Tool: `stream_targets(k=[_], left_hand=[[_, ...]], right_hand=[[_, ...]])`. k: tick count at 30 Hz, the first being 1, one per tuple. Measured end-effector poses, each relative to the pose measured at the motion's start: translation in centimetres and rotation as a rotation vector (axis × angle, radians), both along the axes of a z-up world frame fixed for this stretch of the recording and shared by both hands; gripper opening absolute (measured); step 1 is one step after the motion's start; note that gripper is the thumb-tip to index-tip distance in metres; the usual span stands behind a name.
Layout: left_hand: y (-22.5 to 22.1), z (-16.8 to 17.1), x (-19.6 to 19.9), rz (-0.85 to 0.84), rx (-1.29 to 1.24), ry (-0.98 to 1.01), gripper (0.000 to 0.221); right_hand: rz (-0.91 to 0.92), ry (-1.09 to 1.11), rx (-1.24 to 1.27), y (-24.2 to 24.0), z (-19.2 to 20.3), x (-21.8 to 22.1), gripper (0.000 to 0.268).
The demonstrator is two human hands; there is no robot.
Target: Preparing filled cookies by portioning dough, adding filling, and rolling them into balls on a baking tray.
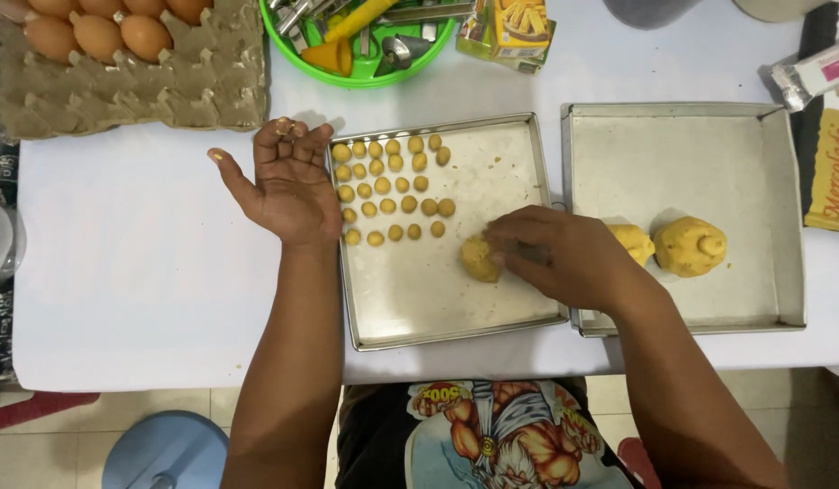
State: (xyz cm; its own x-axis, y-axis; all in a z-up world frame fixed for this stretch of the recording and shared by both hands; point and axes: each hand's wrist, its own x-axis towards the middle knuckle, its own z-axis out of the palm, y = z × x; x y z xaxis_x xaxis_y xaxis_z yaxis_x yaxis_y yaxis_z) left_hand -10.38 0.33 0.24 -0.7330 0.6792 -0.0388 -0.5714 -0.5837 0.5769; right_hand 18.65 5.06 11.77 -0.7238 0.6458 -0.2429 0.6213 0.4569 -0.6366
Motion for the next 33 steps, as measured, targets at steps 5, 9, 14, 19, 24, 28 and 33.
stream_targets(k=[5,9,14,19,24,28,33], left_hand=[[0.2,-0.2,0.0,0.021,-0.004,0.001,0.071],[0.3,-0.4,0.1,0.026,-0.020,0.003,0.071],[0.6,-0.1,0.2,0.028,-0.049,0.013,0.071],[0.8,-0.5,0.2,0.037,-0.092,0.022,0.072],[1.0,-1.1,-0.1,0.018,-0.143,0.034,0.064],[1.0,-0.3,0.2,0.012,-0.181,0.082,0.062],[1.0,-0.4,0.3,0.015,-0.195,0.141,0.062]], right_hand=[[-0.012,-0.062,-0.066,0.4,-0.9,0.6,0.040],[0.027,-0.073,-0.039,0.6,-1.3,0.5,0.033],[0.005,-0.074,-0.006,0.6,-2.1,0.7,0.022],[0.021,-0.081,0.082,0.3,-2.6,1.0,0.011],[-0.003,-0.175,0.093,0.7,-1.0,1.0,0.015],[-0.009,-0.149,0.038,0.9,0.0,0.5,0.020],[-0.119,0.043,-0.010,1.5,0.2,0.0,0.028]])
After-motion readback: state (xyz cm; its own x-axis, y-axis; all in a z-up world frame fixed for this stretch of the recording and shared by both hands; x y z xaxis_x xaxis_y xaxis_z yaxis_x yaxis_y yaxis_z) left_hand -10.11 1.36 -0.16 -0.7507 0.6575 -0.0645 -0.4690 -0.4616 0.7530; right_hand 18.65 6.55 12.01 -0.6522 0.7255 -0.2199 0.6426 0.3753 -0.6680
